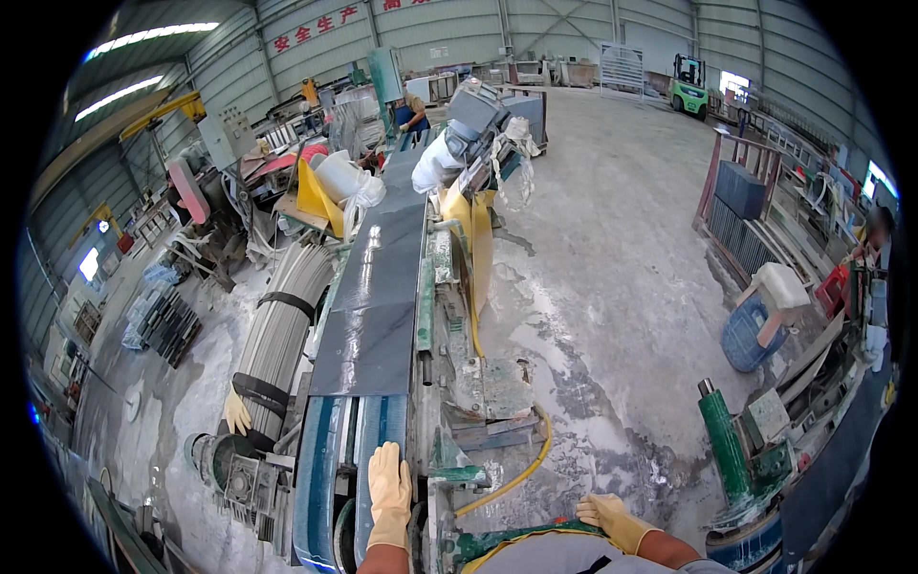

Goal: The person operates a conveyor system to process dark rectangular stone slabs. They guide the slabs through a machine, likely for polishing or cutting, and then stack the finished pieces onto a growing pile.

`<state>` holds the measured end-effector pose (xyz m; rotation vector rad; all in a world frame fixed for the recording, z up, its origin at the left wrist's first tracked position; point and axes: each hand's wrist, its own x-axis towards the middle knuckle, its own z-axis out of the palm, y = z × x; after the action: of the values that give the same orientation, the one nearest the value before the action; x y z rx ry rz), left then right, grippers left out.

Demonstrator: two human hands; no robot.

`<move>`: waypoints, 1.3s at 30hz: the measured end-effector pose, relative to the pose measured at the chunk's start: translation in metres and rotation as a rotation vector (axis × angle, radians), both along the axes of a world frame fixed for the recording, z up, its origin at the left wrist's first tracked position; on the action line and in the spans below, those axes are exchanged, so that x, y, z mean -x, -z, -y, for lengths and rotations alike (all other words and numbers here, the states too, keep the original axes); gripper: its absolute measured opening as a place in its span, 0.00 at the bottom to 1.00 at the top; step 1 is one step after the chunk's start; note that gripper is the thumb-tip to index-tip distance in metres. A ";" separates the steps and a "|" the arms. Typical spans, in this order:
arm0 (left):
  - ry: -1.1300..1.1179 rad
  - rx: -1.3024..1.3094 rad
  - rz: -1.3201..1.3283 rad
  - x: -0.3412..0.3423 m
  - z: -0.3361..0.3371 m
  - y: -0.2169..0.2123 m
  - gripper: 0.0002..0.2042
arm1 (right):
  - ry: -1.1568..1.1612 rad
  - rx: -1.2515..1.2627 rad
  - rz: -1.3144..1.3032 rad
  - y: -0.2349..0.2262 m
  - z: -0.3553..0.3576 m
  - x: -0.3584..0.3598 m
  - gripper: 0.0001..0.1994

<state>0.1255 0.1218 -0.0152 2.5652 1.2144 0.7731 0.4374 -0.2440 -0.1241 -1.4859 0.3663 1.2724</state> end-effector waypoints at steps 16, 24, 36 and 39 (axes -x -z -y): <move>0.006 0.024 0.022 0.004 0.011 -0.009 0.20 | 0.013 -0.068 -0.083 0.013 0.009 -0.006 0.17; 0.011 0.000 0.010 0.009 0.015 -0.010 0.19 | -0.041 -0.030 -0.041 0.010 0.005 -0.004 0.18; 0.037 -0.007 0.014 0.012 0.023 -0.013 0.20 | -0.085 -0.055 -0.034 0.021 0.007 -0.005 0.20; 0.034 -0.006 0.001 0.013 0.023 -0.011 0.20 | -0.093 -0.020 -0.007 0.016 0.003 -0.003 0.19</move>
<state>0.1128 0.0983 -0.0043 2.5828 1.1667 0.7728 0.4408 -0.2472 -0.1398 -1.4970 0.2909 1.3515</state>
